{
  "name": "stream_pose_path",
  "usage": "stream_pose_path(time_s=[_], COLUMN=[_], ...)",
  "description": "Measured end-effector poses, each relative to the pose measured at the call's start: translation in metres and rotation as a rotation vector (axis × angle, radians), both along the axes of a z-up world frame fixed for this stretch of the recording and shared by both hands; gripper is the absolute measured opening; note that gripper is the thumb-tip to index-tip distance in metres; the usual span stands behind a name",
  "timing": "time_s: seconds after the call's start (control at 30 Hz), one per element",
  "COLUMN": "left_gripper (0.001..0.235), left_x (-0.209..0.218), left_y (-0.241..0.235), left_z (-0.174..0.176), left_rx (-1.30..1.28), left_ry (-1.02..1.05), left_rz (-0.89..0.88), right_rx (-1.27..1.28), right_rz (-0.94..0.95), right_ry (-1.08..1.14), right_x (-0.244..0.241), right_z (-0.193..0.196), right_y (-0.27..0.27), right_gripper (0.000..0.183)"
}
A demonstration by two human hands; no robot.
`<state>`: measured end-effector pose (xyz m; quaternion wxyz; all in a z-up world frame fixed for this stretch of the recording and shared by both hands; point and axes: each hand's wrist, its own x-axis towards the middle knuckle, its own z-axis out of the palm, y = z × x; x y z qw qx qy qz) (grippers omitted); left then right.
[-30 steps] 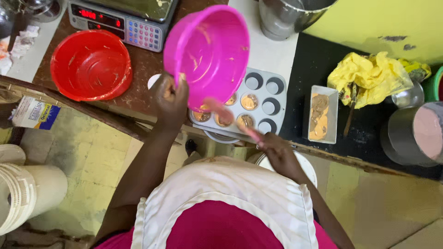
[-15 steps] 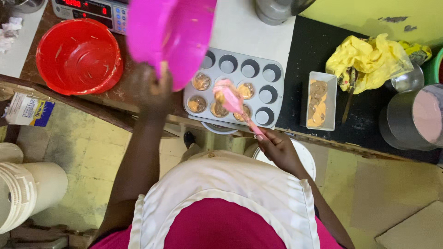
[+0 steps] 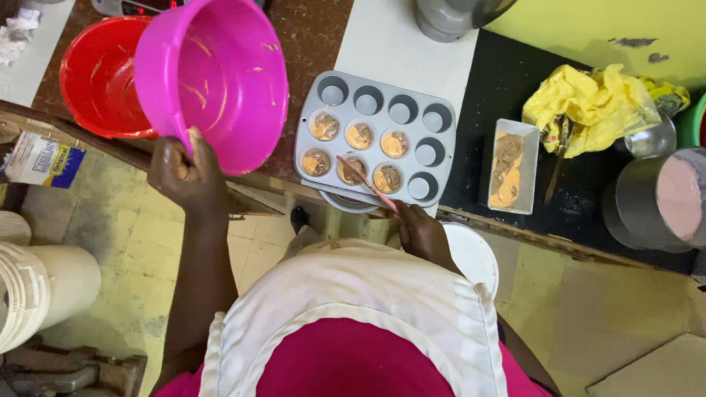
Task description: The person fills paper liners in a muffin tray with batter from two different bowls using a spatula. They alternate between a pink bowl and a red bowl to distribute the batter into the liners.
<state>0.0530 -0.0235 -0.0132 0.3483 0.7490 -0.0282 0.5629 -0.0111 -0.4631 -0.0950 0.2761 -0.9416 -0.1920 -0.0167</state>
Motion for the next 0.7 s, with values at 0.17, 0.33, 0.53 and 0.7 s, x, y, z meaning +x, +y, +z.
stream_pose_path(time_s=[0.17,0.33,0.53,0.7], left_gripper=[0.052,0.051,0.049,0.046], left_x=[-0.012,-0.014,-0.004,0.016], left_y=[0.01,0.005,-0.01,-0.042], left_z=[-0.004,-0.001,0.013,-0.001], left_rx=[0.028,-0.02,0.031,-0.052], left_ry=[0.013,0.031,0.027,0.083], left_rz=[0.027,-0.002,-0.02,-0.124], right_rx=[-0.002,0.012,-0.059,0.262], right_rz=[-0.003,-0.046,-0.127,-0.095], right_ry=[-0.041,-0.004,0.0,-0.016], right_x=[0.0,-0.004,-0.002,0.008], right_z=[-0.005,0.024,0.005,0.079], right_y=[-0.002,0.009,-0.011,0.007], right_gripper=[0.038,0.039,0.036,0.037])
